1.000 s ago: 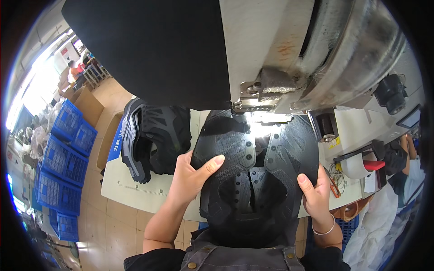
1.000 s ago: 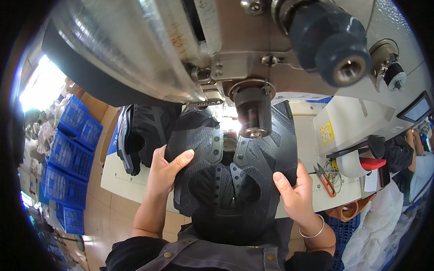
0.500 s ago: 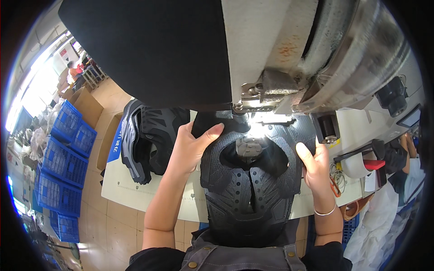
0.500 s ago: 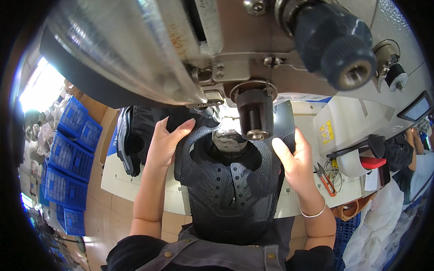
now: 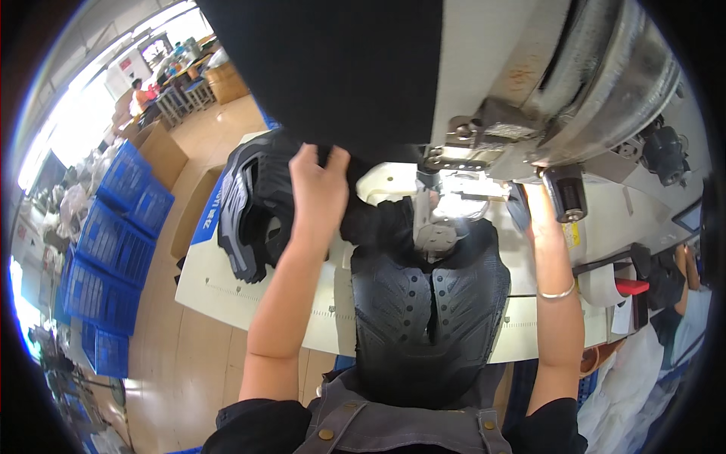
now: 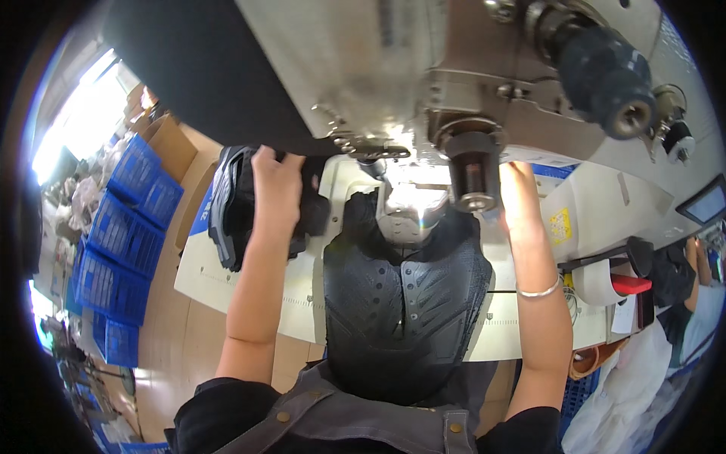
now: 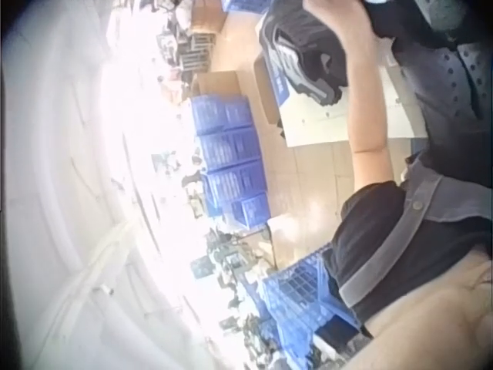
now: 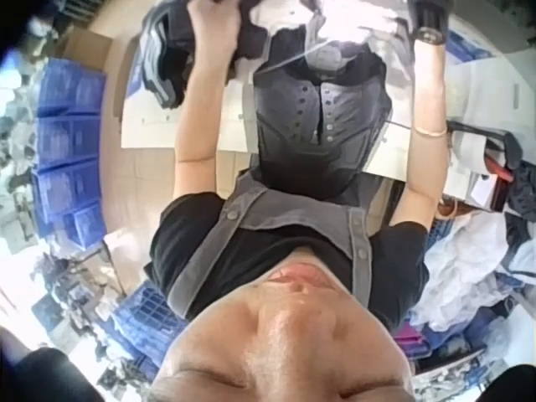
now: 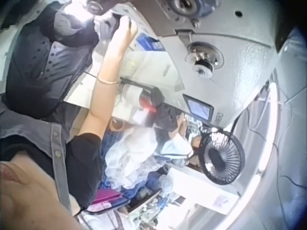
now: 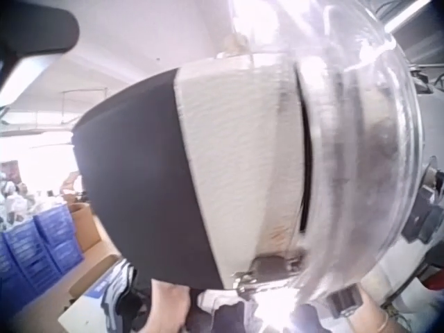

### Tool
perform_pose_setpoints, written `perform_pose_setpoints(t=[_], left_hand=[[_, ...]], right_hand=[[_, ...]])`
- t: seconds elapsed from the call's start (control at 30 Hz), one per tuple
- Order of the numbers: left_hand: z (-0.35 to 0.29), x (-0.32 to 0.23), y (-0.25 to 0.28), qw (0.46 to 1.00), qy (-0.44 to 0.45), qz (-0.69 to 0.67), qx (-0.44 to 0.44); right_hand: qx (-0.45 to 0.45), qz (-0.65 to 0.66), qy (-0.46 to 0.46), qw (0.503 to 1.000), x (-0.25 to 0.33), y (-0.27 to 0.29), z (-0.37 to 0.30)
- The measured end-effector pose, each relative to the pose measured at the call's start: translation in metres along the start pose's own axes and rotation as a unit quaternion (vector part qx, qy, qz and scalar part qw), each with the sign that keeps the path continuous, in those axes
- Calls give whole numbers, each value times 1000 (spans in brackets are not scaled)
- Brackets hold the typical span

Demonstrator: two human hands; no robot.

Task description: The recorder is using a heavy-duty industrial sewing machine to stitch together black leather or synthetic shoe upper components in a factory setting.

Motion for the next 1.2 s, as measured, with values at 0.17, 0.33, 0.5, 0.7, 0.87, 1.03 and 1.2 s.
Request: perform_pose_setpoints(t=[0.17,0.33,0.5,0.7,0.87,1.03,1.2], left_hand=[[1,30,93,981,98,-116,-120],[-26,120,183,969,242,-10,-55],[-35,100,178,881,20,429,-199],[-87,23,80,919,-193,340,55],[-128,3,10,902,-173,280,280],[-129,7,4,876,-141,312,341],[-129,5,3,872,-141,335,329]], right_hand=[[0,11,29,1000,-12,10,-14],[72,-499,-20,863,-1,-23,-85],[68,-552,94,826,-10,-14,-111],[42,-592,174,785,-13,-10,-109],[37,-513,113,850,-6,-20,-115],[46,-473,21,879,-20,2,-108],[40,-464,54,883,-19,3,-104]])
Point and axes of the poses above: each hand's wrist, its own z-axis towards the middle knuckle, its own y-axis out of the back of the hand, x = y × z, the point moved 4 cm from there along z, towards the middle knuckle, and after that the axes turned 10 degrees about z, right-handed, at the moved point
